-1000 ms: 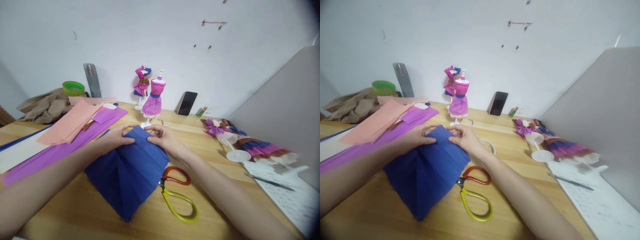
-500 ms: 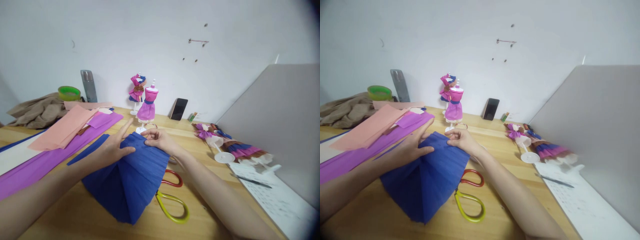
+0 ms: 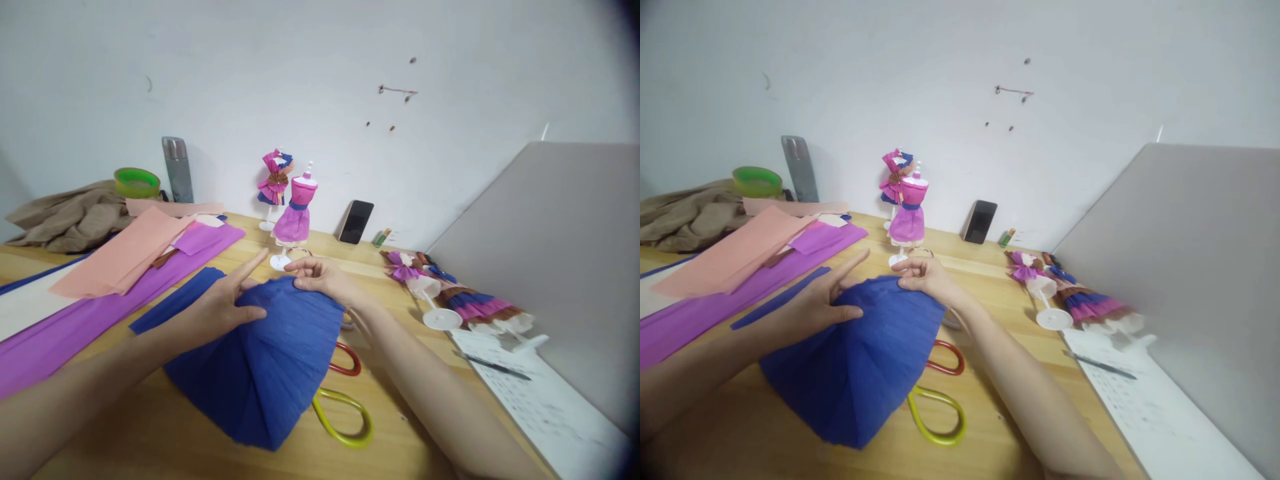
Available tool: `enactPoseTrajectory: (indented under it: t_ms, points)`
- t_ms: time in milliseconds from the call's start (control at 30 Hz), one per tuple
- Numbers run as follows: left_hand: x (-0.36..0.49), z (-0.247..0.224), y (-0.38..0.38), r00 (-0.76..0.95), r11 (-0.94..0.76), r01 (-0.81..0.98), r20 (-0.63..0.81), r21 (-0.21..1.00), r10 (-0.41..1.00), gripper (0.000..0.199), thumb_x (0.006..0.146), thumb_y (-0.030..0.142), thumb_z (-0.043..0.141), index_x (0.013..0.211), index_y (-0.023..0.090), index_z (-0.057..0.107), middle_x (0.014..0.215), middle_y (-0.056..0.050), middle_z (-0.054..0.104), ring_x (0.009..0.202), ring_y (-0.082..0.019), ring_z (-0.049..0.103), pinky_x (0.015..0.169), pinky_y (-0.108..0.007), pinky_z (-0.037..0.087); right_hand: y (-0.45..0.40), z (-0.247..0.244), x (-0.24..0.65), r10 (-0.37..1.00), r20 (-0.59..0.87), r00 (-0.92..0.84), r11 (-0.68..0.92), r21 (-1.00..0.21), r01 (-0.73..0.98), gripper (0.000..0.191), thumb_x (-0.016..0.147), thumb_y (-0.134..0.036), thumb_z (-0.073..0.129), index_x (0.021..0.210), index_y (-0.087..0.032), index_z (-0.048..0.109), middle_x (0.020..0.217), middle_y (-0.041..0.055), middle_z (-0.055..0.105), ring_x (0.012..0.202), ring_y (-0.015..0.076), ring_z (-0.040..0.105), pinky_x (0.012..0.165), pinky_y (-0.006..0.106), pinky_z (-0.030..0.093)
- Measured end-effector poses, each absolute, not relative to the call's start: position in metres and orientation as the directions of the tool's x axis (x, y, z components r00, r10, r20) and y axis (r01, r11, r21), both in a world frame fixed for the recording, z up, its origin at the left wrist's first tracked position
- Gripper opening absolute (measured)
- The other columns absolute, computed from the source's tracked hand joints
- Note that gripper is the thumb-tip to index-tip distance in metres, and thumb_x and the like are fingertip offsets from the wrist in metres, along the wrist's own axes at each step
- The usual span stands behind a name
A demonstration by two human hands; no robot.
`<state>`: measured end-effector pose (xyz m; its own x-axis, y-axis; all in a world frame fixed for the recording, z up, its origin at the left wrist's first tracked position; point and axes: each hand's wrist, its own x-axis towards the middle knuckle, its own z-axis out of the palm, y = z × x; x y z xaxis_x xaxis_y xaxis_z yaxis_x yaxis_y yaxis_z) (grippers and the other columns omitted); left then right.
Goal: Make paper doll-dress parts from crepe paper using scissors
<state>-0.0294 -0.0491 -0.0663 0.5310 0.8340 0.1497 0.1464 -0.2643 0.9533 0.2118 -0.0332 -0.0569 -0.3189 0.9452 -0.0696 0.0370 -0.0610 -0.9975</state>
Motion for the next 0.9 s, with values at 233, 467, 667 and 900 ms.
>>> enactPoseTrajectory:
  t_ms: [233,467,667,900]
  points:
    - [-0.038,-0.069,-0.06,0.528,-0.356,0.159,0.225,0.921,0.819,0.052,0.081,0.031,0.063,0.13,0.023,0.048,0.106,-0.006,0.068,0.097,-0.022,0.063,0.084,-0.035,0.049,-0.027,-0.068,0.214,0.937,-0.135,-0.322,-0.154,-0.987,-0.036,0.043,0.053,-0.027,0.087,0.091,-0.016,0.071,0.062,-0.0033,0.066,0.052,0.0088,0.058,0.052,0.02,0.043]
    - [-0.04,-0.061,-0.058,0.585,-0.472,0.329,0.216,0.818,0.782,0.012,0.078,0.03,0.062,0.077,0.02,0.068,0.092,-0.005,0.071,0.101,-0.025,0.062,0.096,-0.039,0.045,-0.031,-0.072,0.21,0.927,-0.189,-0.326,-0.231,-0.968,-0.096,0.037,0.055,-0.025,0.086,0.088,-0.015,0.073,0.069,-0.0012,0.071,0.059,0.0105,0.063,0.06,0.022,0.047]
    - [-0.038,-0.07,-0.05,0.576,-0.361,0.266,0.153,0.894,0.803,0.037,0.075,0.034,0.068,0.11,0.024,0.073,0.117,-0.006,0.071,0.115,-0.029,0.061,0.103,-0.044,0.044,-0.038,-0.076,0.2,0.869,-0.209,-0.449,-0.236,-0.972,-0.003,0.04,0.055,-0.03,0.086,0.09,-0.016,0.072,0.07,-0.0021,0.071,0.059,0.0089,0.062,0.061,0.021,0.047]
    - [-0.039,-0.07,-0.044,0.57,-0.257,0.221,0.089,0.941,0.817,0.058,0.069,0.029,0.074,0.125,0.021,0.064,0.126,-0.005,0.066,0.117,-0.029,0.06,0.103,-0.044,0.045,-0.044,-0.045,0.21,0.956,-0.013,-0.294,0.072,-0.959,0.276,0.027,0.068,-0.03,0.077,0.088,-0.015,0.066,0.073,-0.0013,0.064,0.057,0.0072,0.054,0.055,0.021,0.041]
